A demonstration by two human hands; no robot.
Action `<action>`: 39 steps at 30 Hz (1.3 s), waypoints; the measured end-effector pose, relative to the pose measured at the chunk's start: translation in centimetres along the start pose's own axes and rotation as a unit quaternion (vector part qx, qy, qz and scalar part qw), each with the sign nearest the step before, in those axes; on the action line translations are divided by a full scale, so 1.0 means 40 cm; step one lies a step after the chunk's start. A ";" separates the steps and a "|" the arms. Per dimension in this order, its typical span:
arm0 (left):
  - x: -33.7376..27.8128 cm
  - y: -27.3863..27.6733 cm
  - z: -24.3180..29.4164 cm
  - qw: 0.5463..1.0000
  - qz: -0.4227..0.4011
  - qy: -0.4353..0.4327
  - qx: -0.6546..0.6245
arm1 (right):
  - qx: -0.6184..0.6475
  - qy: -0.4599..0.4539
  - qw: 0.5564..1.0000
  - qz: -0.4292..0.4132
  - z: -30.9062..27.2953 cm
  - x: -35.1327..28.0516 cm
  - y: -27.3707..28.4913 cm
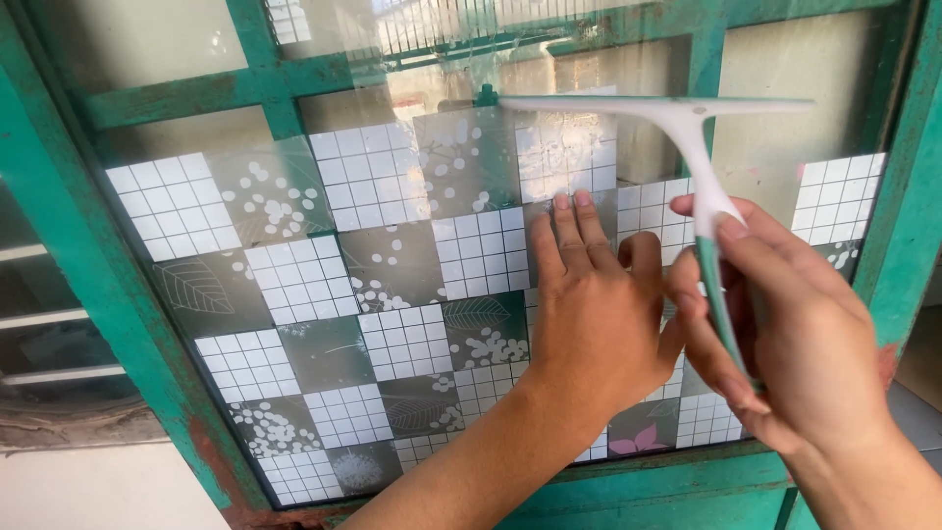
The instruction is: Applying a decorative patterned film to a glass pane in a door, using a squeegee to smooth it out.
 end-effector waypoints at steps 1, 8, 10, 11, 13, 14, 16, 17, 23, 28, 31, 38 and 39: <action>-0.001 -0.004 0.000 0.999 -0.021 -0.005 0.037 | -0.014 -0.002 1.000 0.017 -0.006 -0.007 0.005; -0.008 0.038 -0.021 0.997 -0.012 -0.033 0.068 | -0.035 0.008 0.995 0.088 -0.006 -0.018 0.087; -0.009 0.055 -0.038 0.998 -0.013 -0.039 0.054 | -0.029 -0.019 0.995 0.097 -0.001 -0.013 0.106; -0.011 0.059 -0.042 0.998 -0.013 -0.042 0.052 | -0.028 -0.017 0.994 0.100 -0.004 -0.011 0.115; -0.016 0.062 -0.054 0.992 -0.039 -0.060 0.101 | -0.038 -0.026 0.994 0.101 -0.006 -0.006 0.131; -0.015 0.057 -0.060 0.992 -0.038 -0.063 0.101 | -0.036 -0.024 0.994 0.102 -0.005 -0.006 0.131; -0.019 0.043 -0.072 0.991 -0.055 -0.064 0.107 | -0.062 -0.022 0.992 0.103 -0.002 -0.007 0.131; -0.019 0.042 -0.071 0.991 -0.055 -0.065 0.106 | -0.062 -0.023 0.992 0.104 0.005 -0.009 0.132; -0.028 0.037 -0.067 0.988 -0.067 -0.073 0.119 | -0.102 -0.010 0.991 0.090 0.029 -0.019 0.119; -0.035 0.037 -0.056 0.986 -0.050 -0.082 0.133 | -0.087 0.014 0.994 0.060 0.048 -0.025 0.141; -0.033 0.029 -0.050 0.987 -0.040 -0.077 0.137 | -0.049 0.003 0.999 -0.016 0.085 -0.028 0.150; -0.028 0.023 -0.035 0.991 -0.022 -0.067 0.113 | -0.062 -0.043 0.996 -0.040 0.108 -0.027 0.113; -0.029 0.020 -0.035 0.992 -0.025 -0.065 0.103 | -0.053 -0.047 0.997 -0.039 0.108 -0.026 0.108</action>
Point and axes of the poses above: each hand's wrist, its own x-axis towards the middle knuckle, its own y-axis out of the back of the hand, z = x × y, the point moved 3 cm from there along x, towards the middle knuckle, and after that the axes turned 2 degrees about -x, right-handed, at the moved point
